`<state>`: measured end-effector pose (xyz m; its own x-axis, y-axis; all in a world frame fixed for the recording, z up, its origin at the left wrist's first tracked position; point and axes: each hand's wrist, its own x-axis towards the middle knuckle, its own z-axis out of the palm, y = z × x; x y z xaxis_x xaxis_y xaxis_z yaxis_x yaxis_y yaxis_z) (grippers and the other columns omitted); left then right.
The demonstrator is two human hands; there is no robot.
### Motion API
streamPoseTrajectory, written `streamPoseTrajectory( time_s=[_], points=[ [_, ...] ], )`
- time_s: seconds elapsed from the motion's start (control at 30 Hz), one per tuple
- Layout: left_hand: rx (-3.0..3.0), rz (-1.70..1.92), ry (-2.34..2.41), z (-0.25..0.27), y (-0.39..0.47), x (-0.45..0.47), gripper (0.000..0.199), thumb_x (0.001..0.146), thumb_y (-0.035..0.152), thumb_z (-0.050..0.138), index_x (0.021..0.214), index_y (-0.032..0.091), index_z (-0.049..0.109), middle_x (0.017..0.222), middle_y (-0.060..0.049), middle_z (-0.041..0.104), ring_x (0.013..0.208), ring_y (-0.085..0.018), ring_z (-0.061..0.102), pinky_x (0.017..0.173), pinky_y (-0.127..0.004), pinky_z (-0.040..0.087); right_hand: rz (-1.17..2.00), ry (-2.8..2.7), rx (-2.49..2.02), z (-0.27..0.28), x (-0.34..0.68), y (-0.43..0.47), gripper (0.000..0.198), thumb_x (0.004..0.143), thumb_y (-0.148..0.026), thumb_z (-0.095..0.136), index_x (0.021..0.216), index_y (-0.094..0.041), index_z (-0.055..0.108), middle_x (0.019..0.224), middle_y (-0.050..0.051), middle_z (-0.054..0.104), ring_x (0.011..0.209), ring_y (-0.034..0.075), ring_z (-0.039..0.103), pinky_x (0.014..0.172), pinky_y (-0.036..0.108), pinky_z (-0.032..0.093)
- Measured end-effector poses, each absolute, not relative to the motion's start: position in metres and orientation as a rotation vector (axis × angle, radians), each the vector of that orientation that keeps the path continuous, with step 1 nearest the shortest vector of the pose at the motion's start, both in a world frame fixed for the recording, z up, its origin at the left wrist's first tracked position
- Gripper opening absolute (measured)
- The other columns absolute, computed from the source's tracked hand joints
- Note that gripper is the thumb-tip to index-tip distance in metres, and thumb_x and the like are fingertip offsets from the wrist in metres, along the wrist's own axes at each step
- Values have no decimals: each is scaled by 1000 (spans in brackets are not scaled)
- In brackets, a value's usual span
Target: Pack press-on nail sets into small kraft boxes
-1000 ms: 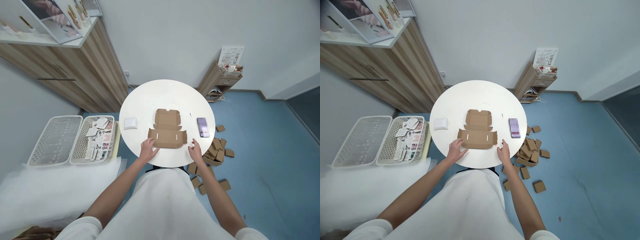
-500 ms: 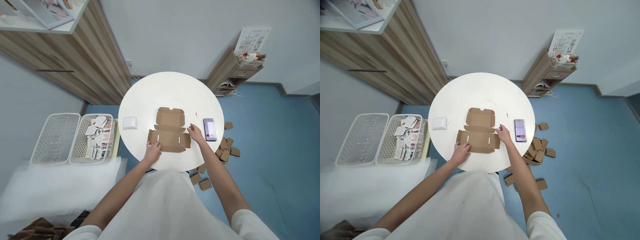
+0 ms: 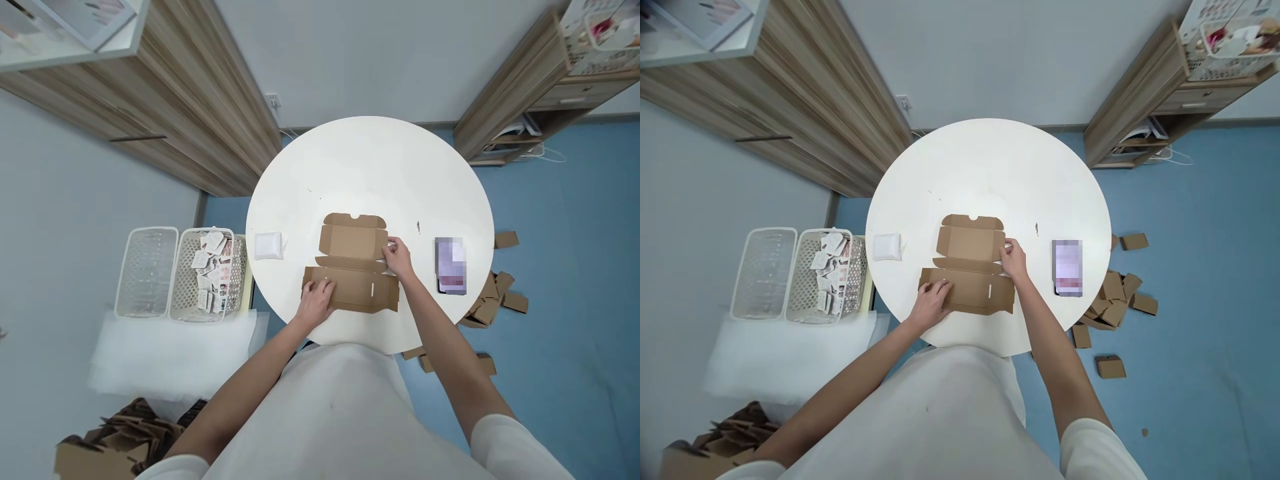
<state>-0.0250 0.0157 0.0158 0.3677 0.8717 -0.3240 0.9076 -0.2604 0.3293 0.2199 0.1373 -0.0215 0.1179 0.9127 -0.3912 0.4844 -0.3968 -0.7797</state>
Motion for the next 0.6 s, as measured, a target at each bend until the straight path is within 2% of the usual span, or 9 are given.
streamPoseTrajectory(
  time_s=[0.13, 0.3, 0.4, 0.5, 0.6],
  points=[
    [2185, -115, 1589, 22, 21, -22, 77, 65, 37, 63, 131, 22, 26, 132, -13, 34, 119, -29, 34, 97, -42, 24, 1256, -1410, -1873, -13, 222, 129, 35, 70, -31, 46, 102, -18, 50, 61, -3, 55, 60, 14, 52, 61, 27, 41],
    [2277, -130, 1648, 29, 25, -17, 96, 59, 41, 68, 136, 17, 16, 141, -16, 19, 128, -34, 14, 102, -49, 12, 1281, -1461, -1860, 1, 222, 113, 33, 71, -32, 45, 100, -20, 51, 57, -5, 51, 55, 12, 49, 56, 25, 40],
    [2328, -177, 1622, 28, 26, -16, 102, 56, 41, 69, 137, 16, 12, 142, -14, 17, 131, -33, 4, 102, -51, 8, 1279, -1512, -1892, 6, 218, 100, 32, 71, -32, 45, 100, -21, 51, 58, -5, 52, 56, 13, 50, 56, 24, 40],
    [2370, -202, 1574, 26, 22, -17, 102, 55, 39, 70, 137, 18, 12, 142, -12, 17, 131, -31, 1, 102, -52, 4, 1272, -1563, -1950, 10, 214, 86, 34, 73, -31, 44, 104, -20, 50, 60, -4, 55, 60, 14, 53, 59, 26, 42],
    [2388, -185, 1556, 24, 13, -20, 102, 53, 38, 70, 136, 20, 14, 141, -12, 20, 131, -31, 4, 102, -53, 4, 1228, -1673, -1986, 17, 211, 68, 43, 77, -33, 40, 117, -20, 42, 80, 2, 61, 75, 17, 56, 69, 30, 43]
  ],
)
